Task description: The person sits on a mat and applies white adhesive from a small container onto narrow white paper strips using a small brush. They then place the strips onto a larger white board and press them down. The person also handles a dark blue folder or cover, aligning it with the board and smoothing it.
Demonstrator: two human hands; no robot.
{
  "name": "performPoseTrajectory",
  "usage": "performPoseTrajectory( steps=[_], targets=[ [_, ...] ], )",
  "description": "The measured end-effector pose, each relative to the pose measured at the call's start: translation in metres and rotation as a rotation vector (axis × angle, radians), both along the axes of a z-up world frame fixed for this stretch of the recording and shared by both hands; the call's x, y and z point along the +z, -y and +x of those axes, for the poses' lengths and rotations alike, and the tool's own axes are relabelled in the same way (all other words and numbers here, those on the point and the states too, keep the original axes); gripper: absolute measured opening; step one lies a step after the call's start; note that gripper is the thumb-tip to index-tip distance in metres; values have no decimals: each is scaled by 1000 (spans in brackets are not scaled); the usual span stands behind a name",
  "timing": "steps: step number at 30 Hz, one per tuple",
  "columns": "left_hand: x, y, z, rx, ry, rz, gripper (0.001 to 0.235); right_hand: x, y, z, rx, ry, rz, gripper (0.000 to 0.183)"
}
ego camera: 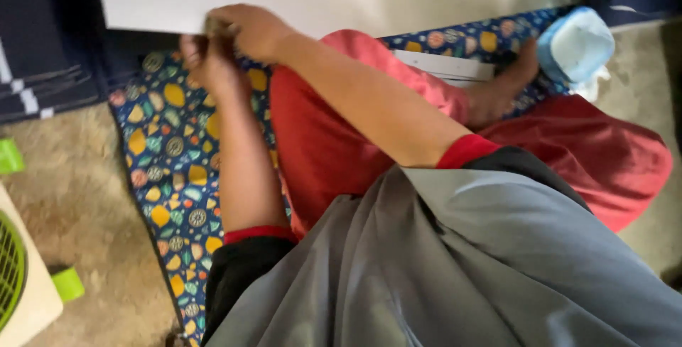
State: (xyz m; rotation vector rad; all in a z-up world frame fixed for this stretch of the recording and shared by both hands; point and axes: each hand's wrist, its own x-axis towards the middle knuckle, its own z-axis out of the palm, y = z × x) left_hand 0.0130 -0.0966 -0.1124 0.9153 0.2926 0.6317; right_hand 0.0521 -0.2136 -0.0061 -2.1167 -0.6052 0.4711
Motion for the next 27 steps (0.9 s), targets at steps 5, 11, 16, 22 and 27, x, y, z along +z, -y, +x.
performPoseTrajectory(
  steps=[5,11,16,22,27],
  targets=[
    [-2,2,-3,-140,108,-7,28,-5,4,2,-63,-126,-138,59],
    [2,0,-6,-188,172,15,32,-7,2,3,-61,-31,-167,57],
    [-14,-7,-4,-182,122,-95,31,4,2,0,-17,-63,-233,58],
    [-8,-12,-8,-273,171,-115,32,8,-1,-4,72,7,-388,67],
    [8,-4,-14,-340,163,-149,25,9,-2,-5,44,62,-380,64]
  ],
)
